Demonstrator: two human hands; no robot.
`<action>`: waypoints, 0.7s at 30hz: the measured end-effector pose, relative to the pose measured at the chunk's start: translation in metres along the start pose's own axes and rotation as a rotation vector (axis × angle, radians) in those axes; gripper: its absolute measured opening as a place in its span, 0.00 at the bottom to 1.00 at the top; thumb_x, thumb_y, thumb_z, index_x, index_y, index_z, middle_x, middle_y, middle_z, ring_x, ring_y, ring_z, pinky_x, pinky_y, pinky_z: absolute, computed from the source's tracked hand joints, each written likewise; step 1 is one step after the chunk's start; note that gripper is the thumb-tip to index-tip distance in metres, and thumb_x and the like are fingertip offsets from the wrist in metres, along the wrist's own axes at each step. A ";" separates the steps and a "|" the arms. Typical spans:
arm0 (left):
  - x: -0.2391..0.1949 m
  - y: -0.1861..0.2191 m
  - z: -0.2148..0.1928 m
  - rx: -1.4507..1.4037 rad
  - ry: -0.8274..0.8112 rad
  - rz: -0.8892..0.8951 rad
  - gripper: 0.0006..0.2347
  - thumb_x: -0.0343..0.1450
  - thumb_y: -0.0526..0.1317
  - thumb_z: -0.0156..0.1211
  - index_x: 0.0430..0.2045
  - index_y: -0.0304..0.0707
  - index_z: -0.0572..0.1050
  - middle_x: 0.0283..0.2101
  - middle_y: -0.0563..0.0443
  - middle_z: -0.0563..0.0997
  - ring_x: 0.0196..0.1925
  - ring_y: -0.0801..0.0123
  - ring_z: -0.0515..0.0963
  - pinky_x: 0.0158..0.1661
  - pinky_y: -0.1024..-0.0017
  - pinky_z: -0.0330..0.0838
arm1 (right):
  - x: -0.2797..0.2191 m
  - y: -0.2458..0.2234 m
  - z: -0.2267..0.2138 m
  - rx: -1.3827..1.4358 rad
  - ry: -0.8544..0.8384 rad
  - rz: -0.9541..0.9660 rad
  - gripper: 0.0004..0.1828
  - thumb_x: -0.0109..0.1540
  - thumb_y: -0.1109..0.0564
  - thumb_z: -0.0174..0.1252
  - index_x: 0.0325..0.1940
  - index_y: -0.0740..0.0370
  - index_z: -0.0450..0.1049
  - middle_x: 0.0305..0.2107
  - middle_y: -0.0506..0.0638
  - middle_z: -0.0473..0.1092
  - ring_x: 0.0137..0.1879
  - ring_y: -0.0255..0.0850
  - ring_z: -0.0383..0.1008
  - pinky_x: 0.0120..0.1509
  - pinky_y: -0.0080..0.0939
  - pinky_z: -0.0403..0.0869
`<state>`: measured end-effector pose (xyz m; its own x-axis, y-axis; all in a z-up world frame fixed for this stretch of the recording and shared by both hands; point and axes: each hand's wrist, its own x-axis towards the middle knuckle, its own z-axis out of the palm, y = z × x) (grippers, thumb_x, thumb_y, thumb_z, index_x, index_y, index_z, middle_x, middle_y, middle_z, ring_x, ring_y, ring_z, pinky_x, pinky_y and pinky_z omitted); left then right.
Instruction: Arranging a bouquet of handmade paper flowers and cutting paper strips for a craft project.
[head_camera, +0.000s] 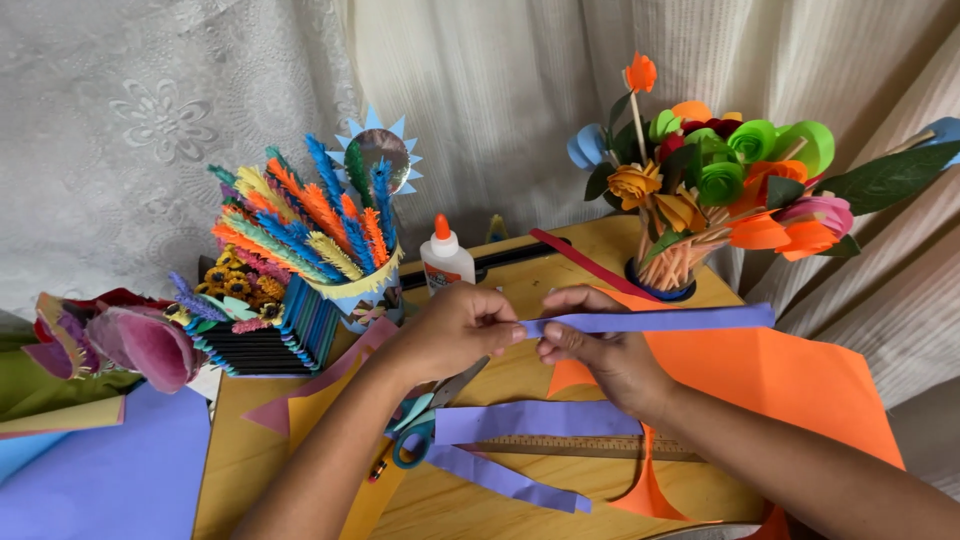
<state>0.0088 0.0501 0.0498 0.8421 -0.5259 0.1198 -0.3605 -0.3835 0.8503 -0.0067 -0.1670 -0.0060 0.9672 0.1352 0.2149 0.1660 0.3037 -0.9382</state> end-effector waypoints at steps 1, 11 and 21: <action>0.001 0.002 0.002 -0.001 0.003 -0.005 0.05 0.70 0.32 0.62 0.25 0.34 0.84 0.19 0.49 0.81 0.24 0.72 0.78 0.31 0.76 0.71 | 0.001 0.010 0.000 0.002 -0.003 0.004 0.22 0.56 0.64 0.69 0.52 0.77 0.75 0.29 0.65 0.77 0.32 0.50 0.84 0.39 0.48 0.86; 0.003 0.006 0.008 0.135 0.033 -0.090 0.05 0.70 0.35 0.62 0.26 0.36 0.83 0.20 0.49 0.83 0.25 0.67 0.80 0.31 0.73 0.72 | 0.000 0.021 0.006 0.051 0.047 0.074 0.15 0.57 0.67 0.68 0.45 0.79 0.76 0.25 0.66 0.77 0.31 0.49 0.83 0.39 0.48 0.86; -0.031 0.078 -0.012 0.432 0.239 0.169 0.05 0.72 0.36 0.58 0.30 0.42 0.82 0.22 0.51 0.82 0.24 0.67 0.80 0.29 0.71 0.75 | 0.004 0.027 -0.001 0.063 0.044 0.063 0.14 0.59 0.69 0.63 0.49 0.76 0.75 0.27 0.62 0.75 0.31 0.44 0.80 0.37 0.44 0.85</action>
<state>-0.0406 0.0453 0.1188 0.8076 -0.4391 0.3938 -0.5897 -0.6127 0.5261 0.0016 -0.1588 -0.0307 0.9831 0.1148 0.1423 0.0932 0.3551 -0.9302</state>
